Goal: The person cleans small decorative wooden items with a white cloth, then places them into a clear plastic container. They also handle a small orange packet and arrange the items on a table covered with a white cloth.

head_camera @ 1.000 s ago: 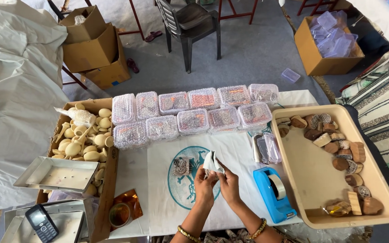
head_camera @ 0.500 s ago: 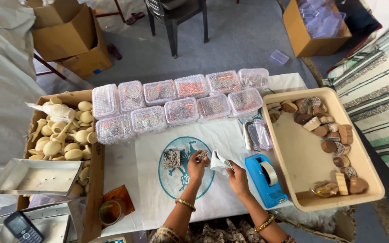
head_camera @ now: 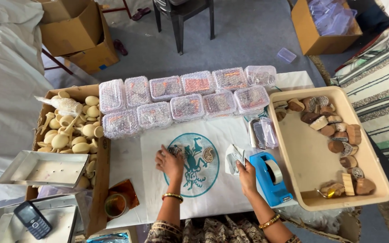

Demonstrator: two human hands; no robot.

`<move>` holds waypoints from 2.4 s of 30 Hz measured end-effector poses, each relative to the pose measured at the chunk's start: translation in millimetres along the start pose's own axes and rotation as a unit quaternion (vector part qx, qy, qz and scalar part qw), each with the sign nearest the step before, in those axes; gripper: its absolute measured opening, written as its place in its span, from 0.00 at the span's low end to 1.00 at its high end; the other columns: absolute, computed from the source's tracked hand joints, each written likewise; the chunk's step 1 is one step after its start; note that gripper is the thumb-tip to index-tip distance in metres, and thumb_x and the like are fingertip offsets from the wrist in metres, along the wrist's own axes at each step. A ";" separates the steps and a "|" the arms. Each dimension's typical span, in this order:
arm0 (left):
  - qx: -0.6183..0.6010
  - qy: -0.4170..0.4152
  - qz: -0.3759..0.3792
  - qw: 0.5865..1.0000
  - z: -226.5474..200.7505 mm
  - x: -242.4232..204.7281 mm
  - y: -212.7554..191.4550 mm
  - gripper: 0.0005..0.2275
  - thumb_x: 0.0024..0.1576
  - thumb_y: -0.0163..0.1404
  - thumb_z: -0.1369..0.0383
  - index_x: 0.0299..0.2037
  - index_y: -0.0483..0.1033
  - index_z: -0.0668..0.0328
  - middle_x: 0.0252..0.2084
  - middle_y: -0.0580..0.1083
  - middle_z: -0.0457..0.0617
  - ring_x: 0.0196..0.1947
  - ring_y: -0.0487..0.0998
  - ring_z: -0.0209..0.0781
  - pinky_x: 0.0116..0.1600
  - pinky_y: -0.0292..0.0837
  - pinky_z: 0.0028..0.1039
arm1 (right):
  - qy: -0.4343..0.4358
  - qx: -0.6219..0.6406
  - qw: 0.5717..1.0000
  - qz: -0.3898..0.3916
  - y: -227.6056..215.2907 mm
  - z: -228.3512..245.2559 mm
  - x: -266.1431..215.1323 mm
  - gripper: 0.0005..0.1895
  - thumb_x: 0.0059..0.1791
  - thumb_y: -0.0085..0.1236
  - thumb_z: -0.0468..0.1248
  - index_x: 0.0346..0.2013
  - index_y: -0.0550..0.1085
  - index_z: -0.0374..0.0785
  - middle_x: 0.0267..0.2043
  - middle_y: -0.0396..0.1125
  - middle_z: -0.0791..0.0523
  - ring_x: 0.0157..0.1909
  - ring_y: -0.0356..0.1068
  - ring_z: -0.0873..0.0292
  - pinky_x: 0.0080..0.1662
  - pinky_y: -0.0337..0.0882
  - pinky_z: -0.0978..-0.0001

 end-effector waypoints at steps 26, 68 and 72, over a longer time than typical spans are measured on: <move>-0.511 -0.074 0.207 0.831 -43.3 -96.2 7.2 0.20 0.58 0.53 0.76 0.58 0.60 0.61 0.47 0.73 0.53 0.45 0.76 0.39 0.49 0.74 0.29 | 0.038 0.045 0.995 0.082 87.0 9.7 -22.5 0.17 0.55 0.52 0.44 0.49 0.75 0.33 0.41 0.74 0.55 0.40 0.73 0.65 0.43 0.74 0.70; -0.596 -0.261 0.368 0.664 -72.2 -86.4 -24.2 0.27 0.56 0.56 0.69 0.64 0.58 0.48 0.54 0.72 0.49 0.51 0.75 0.43 0.50 0.76 0.36 | -0.215 0.019 0.967 0.138 77.7 111.6 -52.6 0.20 0.54 0.48 0.34 0.60 0.73 0.33 0.60 0.72 0.51 0.59 0.72 0.58 0.59 0.71 0.66; -0.594 -0.177 0.362 0.697 -68.1 -90.3 -19.7 0.24 0.59 0.55 0.68 0.63 0.58 0.56 0.55 0.71 0.53 0.50 0.74 0.43 0.49 0.76 0.33 | -0.205 0.019 0.970 0.127 78.4 103.0 -54.8 0.21 0.56 0.46 0.34 0.63 0.69 0.35 0.63 0.69 0.52 0.62 0.70 0.58 0.60 0.70 0.65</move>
Point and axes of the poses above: each hand's wrist, its own x-axis towards the middle knuckle, its own y-axis out of the palm, z = x × y, the point moved 2 cm from there along x, towards the middle knuckle
